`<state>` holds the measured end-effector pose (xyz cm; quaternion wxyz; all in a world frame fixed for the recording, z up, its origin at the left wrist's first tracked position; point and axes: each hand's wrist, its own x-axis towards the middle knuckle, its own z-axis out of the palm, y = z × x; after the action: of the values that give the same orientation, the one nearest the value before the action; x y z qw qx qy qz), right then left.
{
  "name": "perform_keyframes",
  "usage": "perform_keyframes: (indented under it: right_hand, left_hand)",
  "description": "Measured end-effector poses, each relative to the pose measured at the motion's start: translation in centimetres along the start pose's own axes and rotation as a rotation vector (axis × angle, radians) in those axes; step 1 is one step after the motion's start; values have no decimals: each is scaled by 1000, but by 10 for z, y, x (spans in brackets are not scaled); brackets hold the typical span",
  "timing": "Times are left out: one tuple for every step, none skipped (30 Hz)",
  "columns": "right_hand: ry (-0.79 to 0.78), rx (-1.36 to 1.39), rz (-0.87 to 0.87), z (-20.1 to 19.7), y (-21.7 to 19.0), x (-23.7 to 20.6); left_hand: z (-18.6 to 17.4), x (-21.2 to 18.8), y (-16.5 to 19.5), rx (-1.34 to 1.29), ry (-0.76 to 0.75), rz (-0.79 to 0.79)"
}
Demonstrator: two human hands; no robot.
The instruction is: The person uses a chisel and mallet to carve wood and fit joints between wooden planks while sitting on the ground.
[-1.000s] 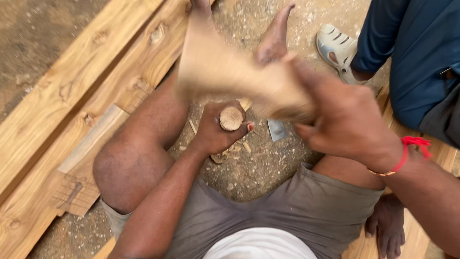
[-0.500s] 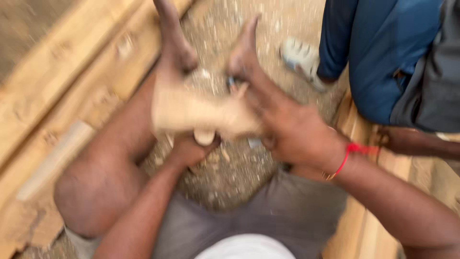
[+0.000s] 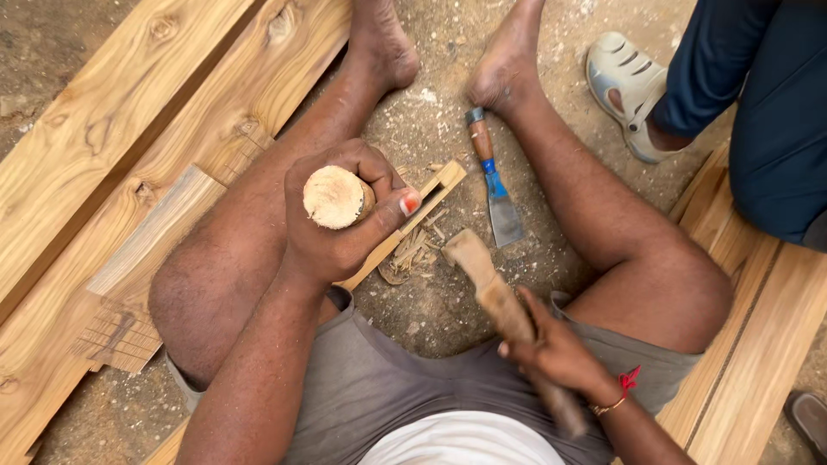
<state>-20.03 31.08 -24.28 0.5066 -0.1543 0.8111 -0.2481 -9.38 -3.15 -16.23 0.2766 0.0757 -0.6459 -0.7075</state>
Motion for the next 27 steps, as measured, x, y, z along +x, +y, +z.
perform_keyframes:
  right_hand:
    - [-5,-208,-28,4,-2,-2]
    - [-6,-417,-58,3,-8,-3]
    - [78,-529,-142,0,-15,-5]
    - [168,-637,-222,-5,-25,-4]
    - [270,-747,-306,-13,-36,0]
    - [363,-604,-510,-22,-48,4]
    - [449,-455,-710,-30,-60,10]
    - [382,-364,-881,-35,-72,19]
    - [307,-272,-1048,-39,-83,26]
    - [295,-240,-1019,-38,-93,34]
    - [284,-213,-993,-35,-100,43]
    - [276,-185,-967,-34,-105,53]
    - [324,23,-850,-32,-106,63]
    - [373,228,-725,-31,-104,74]
    - [418,430,-592,-33,-99,84]
    - [472,376,-521,-35,-90,96]
    - [525,326,-454,-38,-80,109]
    - [576,285,-387,-40,-69,124]
    - [641,113,-442,-41,-58,139]
    - [690,-60,-488,-39,-47,152]
    - [737,-235,-536,-35,-38,166]
    - [734,-254,-567,-31,-32,179]
    - [734,-280,-602,-26,-28,191]
    - [733,-307,-637,-22,-25,200]
    - [704,-288,-578,-19,-25,207]
    - [674,-269,-519,-16,-26,212]
    - [644,-248,-459,-15,-29,213]
  left_hand:
    - [2,0,1,-11,-12,-24]
    - [4,0,1,-24,-24,-42]
    - [7,0,0,-66,-54,-38]
    - [12,0,-1,-110,-90,-32]
    - [17,3,-3,-154,-129,-17]
    - [24,6,-5,-168,-136,-33]
    - [35,9,-7,-183,-142,-55]
    - [46,13,-8,-196,-144,-79]
    - [59,19,-10,-244,-107,-165]
    - [72,28,-13,-291,-66,-251]
    - [79,38,-17,-338,-24,-332]
    - [82,50,-20,-263,-34,-308]
    - [82,62,-25,-191,-45,-285]
    - [82,71,-30,-123,-60,-263]
    - [77,77,-35,29,-65,-293]
    - [65,80,-39,181,-68,-323]
    - [54,82,-45,340,-73,-350]
    - [45,82,-50,383,-84,-443]
    - [36,79,-54,431,-93,-547]
    - [29,76,-58,401,-74,-549]
    - [25,73,-63,373,-55,-549]
    - [21,71,-66,343,-33,-537]
    - [18,70,-70,377,-31,-544]
    - [17,69,-72,411,-28,-550]
    - [15,68,-74,445,-21,-553]
    - [15,69,-74,459,-24,-524]
    - [15,70,-73,473,-29,-495]
